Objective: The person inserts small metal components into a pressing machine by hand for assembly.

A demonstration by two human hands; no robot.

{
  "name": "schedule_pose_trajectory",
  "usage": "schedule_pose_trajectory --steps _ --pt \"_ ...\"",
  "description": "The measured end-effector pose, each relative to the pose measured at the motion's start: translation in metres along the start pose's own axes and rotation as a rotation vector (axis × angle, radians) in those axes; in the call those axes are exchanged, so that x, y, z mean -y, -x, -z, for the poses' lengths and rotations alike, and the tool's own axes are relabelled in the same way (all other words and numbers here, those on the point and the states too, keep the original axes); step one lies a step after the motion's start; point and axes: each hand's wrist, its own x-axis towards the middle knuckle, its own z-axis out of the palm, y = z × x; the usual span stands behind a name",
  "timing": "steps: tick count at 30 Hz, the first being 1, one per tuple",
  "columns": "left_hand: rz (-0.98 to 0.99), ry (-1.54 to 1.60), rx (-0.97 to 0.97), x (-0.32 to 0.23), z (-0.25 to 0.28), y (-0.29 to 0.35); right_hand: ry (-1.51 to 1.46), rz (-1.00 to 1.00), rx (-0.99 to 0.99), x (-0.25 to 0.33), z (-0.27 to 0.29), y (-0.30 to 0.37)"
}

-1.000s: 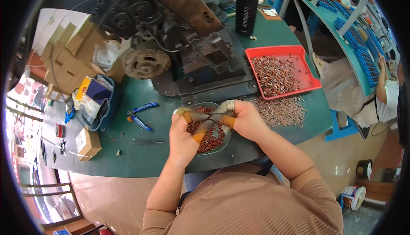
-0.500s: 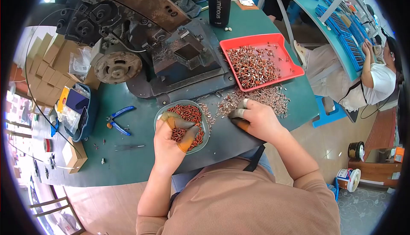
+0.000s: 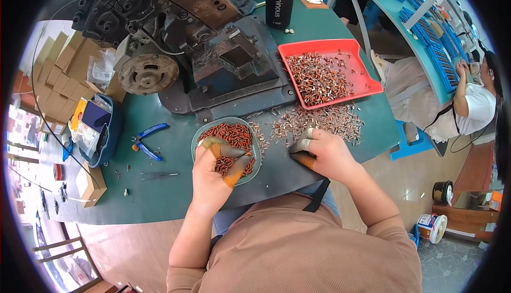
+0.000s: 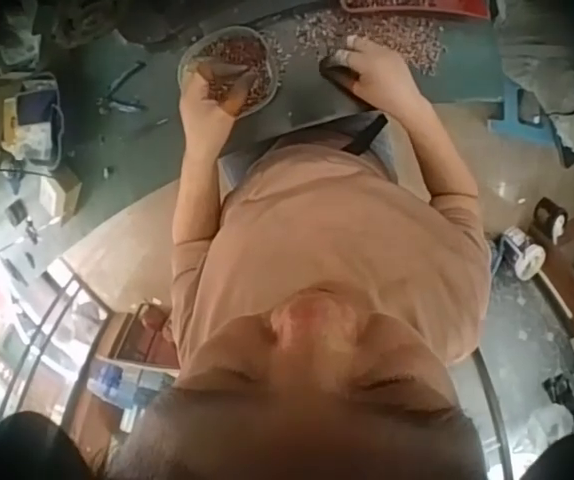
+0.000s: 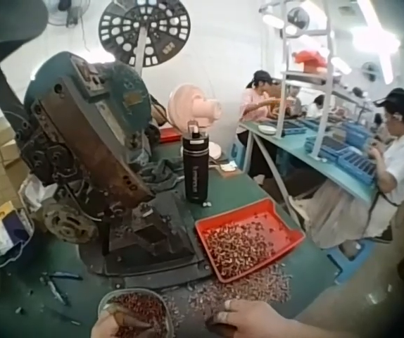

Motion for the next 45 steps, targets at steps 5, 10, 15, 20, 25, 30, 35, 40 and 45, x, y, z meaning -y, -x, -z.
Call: schedule_pose_trajectory --steps 5,10,15,20,25,30,35,40,45 --pt "0.023 0.050 -0.029 -0.003 -0.001 0.002 0.172 0.071 0.058 0.001 -0.004 -0.004" --pt "-0.042 0.051 -0.015 -0.010 -0.009 -0.003 0.202 0.041 0.041 0.004 -0.013 -0.004" --pt "-0.143 0.187 -0.069 -0.008 -0.031 -0.012 -0.171 -0.041 -0.100 0.015 -0.013 -0.020" --pt "-0.055 0.251 -0.045 -0.008 -0.042 -0.020 -0.393 -0.073 -0.137 0.024 -0.019 -0.032" --pt "-0.036 0.071 0.039 -0.010 -0.039 -0.026 -0.632 -0.270 -0.022 0.026 -0.018 -0.036" --pt "0.038 0.085 0.017 -0.026 -0.037 -0.041 -1.006 -0.431 0.041 0.029 -0.017 -0.046" --pt "-0.141 -0.010 -0.441 -0.022 -0.013 -0.089 -1.049 -0.420 -0.114 0.029 0.011 -0.085" --pt "-0.510 -0.391 -0.526 -0.023 0.002 -0.126 -1.030 -0.374 -0.242 0.023 0.025 -0.147" --pt "-0.728 -0.673 -0.680 -0.015 -0.002 -0.143 -0.961 -0.341 -0.255 0.019 0.015 -0.182"
